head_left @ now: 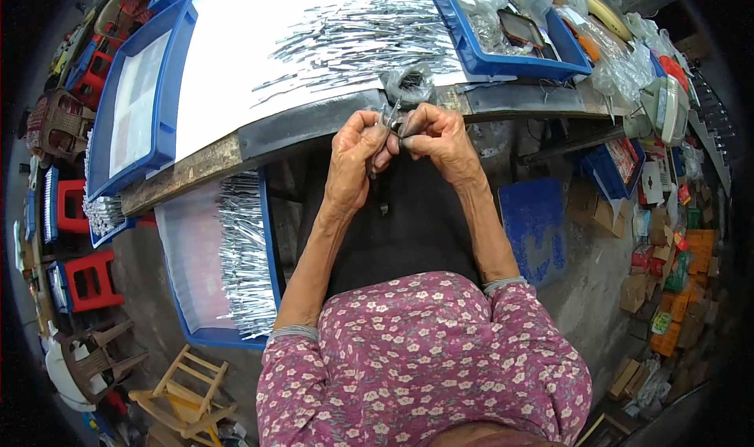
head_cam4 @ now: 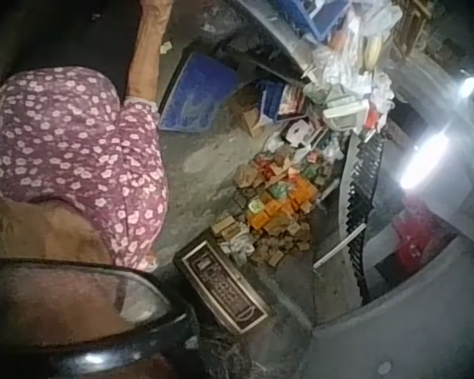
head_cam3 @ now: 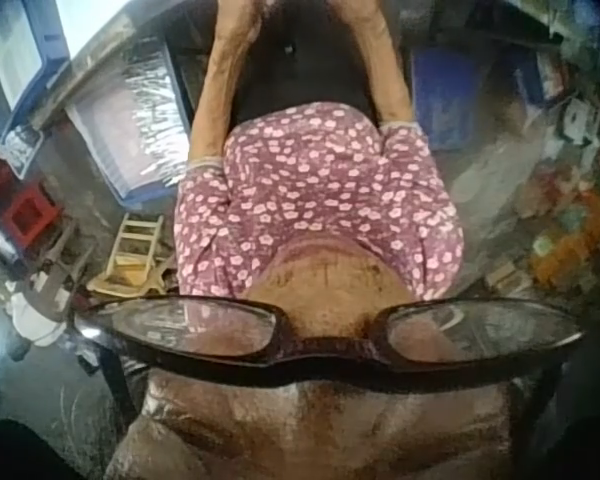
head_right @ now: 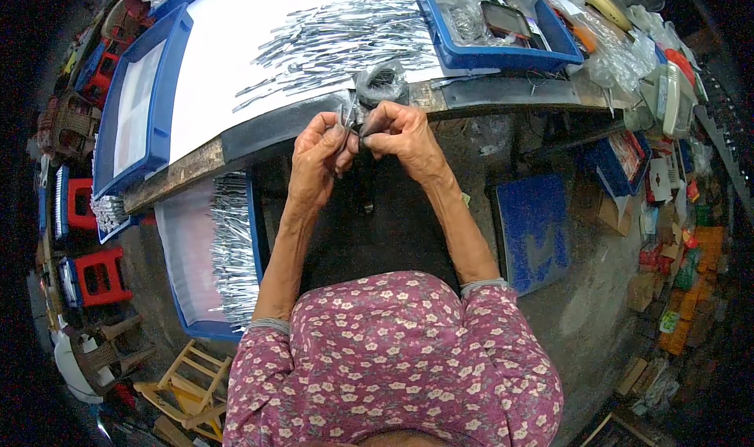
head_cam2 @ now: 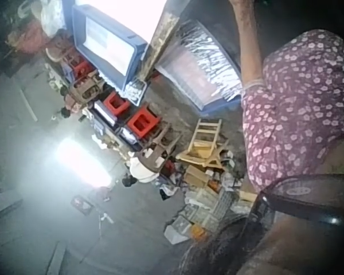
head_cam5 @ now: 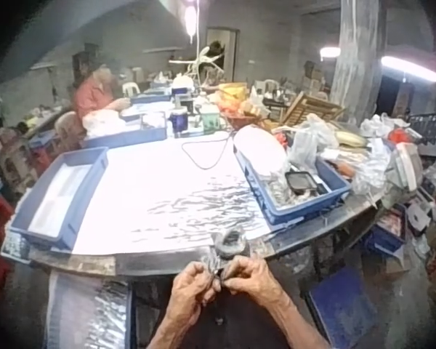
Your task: Sorting and cleaning small metal components at an industrial workbench.
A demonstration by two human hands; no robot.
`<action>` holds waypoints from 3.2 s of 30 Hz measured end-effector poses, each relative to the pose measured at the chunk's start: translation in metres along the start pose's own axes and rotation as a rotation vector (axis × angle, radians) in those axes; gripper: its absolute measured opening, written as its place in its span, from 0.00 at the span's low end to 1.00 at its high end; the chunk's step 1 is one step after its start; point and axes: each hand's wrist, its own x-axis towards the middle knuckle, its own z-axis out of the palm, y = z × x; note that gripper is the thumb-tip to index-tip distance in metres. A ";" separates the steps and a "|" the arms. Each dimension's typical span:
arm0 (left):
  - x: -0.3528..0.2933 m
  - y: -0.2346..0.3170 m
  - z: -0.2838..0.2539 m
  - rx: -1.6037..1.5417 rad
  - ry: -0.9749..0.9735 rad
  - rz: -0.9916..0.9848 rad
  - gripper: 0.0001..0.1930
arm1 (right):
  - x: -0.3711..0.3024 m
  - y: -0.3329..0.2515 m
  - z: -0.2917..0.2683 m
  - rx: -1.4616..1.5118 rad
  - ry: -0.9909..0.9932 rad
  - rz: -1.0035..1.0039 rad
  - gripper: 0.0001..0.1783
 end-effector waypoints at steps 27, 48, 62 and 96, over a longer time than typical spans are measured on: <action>-0.021 -0.001 0.006 -0.079 -0.116 -0.180 0.09 | 0.011 0.004 0.003 0.485 -0.084 -0.015 0.08; -0.023 -0.007 -0.001 -0.342 -0.166 -0.338 0.07 | 0.009 0.006 0.004 0.539 -0.128 0.027 0.08; -0.025 -0.008 -0.004 -0.461 -0.208 -0.474 0.08 | 0.007 0.002 -0.008 0.251 -0.234 0.024 0.11; 0.120 0.017 -0.079 1.380 0.318 0.917 0.15 | 0.053 0.018 -0.020 -0.315 0.220 -0.073 0.08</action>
